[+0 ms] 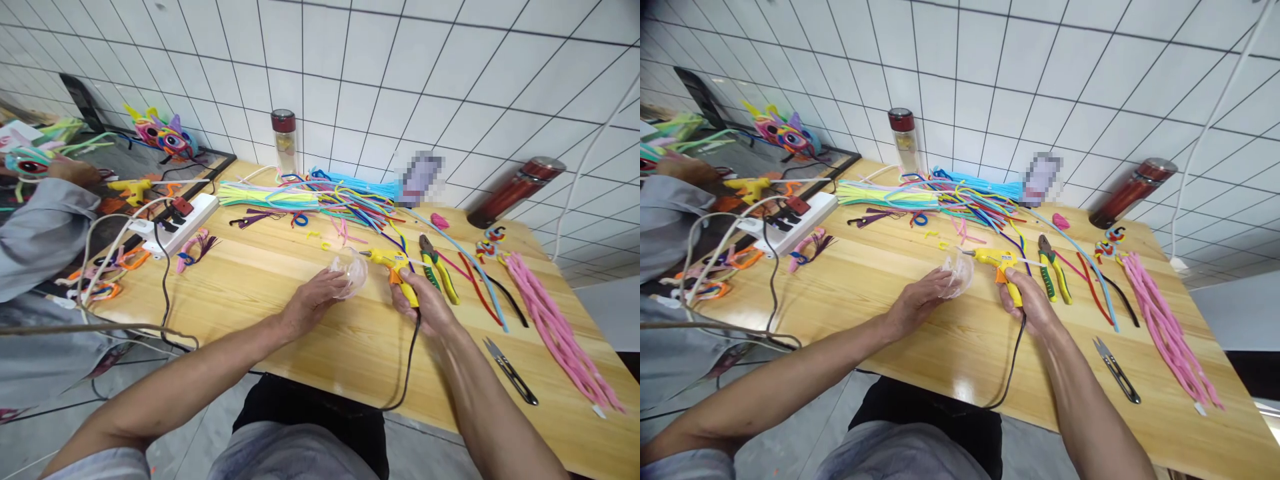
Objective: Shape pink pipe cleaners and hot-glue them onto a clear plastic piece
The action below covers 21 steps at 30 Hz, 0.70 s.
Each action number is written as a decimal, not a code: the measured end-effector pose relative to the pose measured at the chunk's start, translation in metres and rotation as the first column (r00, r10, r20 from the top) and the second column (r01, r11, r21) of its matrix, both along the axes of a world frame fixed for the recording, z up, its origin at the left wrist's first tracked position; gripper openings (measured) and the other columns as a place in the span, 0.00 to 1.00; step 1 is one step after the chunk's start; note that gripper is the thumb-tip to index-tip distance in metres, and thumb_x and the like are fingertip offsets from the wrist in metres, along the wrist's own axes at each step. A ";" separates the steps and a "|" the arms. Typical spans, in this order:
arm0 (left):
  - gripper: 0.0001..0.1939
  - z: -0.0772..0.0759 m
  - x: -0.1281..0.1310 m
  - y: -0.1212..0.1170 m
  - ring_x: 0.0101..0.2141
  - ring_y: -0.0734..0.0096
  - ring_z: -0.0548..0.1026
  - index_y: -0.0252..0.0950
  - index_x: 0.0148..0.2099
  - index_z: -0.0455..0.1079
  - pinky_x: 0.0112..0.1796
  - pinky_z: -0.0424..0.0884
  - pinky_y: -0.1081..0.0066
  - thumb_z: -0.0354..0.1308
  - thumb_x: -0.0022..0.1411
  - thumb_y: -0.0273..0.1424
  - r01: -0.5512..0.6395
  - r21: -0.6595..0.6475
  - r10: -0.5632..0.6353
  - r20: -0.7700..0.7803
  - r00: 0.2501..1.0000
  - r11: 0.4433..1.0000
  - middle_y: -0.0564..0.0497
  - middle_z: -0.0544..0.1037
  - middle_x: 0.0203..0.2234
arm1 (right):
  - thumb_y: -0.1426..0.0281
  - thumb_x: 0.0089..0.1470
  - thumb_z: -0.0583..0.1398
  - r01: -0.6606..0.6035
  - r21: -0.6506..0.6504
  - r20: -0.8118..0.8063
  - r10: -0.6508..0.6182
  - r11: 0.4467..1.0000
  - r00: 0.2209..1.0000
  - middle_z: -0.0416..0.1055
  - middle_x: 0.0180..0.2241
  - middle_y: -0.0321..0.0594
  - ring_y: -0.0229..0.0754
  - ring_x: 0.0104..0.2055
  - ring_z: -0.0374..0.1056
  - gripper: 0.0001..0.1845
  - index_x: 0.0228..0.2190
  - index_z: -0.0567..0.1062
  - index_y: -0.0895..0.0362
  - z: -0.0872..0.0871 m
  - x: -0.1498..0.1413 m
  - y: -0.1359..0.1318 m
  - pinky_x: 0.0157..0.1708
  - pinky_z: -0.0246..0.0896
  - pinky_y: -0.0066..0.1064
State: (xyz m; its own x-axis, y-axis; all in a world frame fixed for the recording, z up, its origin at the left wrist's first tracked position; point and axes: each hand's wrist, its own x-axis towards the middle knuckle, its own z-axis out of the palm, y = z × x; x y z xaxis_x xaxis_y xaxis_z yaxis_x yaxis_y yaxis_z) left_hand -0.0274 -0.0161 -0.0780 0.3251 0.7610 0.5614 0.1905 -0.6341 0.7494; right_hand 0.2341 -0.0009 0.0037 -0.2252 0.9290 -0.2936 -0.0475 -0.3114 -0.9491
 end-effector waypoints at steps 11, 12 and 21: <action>0.14 0.003 -0.002 -0.001 0.60 0.62 0.77 0.44 0.54 0.80 0.68 0.63 0.51 0.59 0.71 0.28 -0.031 0.073 0.033 -0.032 0.999 0.997 0.46 0.83 0.54 | 0.49 0.57 0.61 -0.058 -0.004 0.009 0.058 0.998 0.998 0.59 0.12 0.30 0.31 0.12 0.47 0.23 0.28 0.71 0.56 0.004 0.002 -0.001 0.13 0.36 0.25; 0.14 0.004 -0.002 -0.002 0.60 0.62 0.77 0.44 0.54 0.80 0.68 0.63 0.51 0.59 0.71 0.28 -0.030 0.068 0.032 -0.020 0.999 0.997 0.46 0.83 0.54 | 0.49 0.57 0.62 -0.064 0.002 0.010 0.064 0.998 0.998 0.59 0.12 0.30 0.31 0.12 0.46 0.23 0.27 0.71 0.56 0.005 0.003 -0.001 0.13 0.36 0.25; 0.14 0.004 0.000 -0.003 0.60 0.56 0.77 0.44 0.54 0.81 0.70 0.60 0.46 0.61 0.71 0.38 -0.003 -0.160 0.021 0.112 0.993 0.987 0.45 0.83 0.53 | 0.49 0.56 0.62 -0.019 0.054 0.033 0.017 0.998 0.999 0.61 0.12 0.32 0.32 0.11 0.48 0.23 0.27 0.72 0.56 0.007 -0.005 -0.003 0.12 0.35 0.26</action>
State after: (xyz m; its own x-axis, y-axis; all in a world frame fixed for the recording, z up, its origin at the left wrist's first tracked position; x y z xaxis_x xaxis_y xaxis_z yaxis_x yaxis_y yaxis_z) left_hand -0.0269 -0.0194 -0.0743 0.2564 0.8473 0.4651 0.1055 -0.5029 0.8579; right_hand 0.2291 -0.0039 0.0110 -0.2327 0.9398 -0.2501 -0.0109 -0.2597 -0.9656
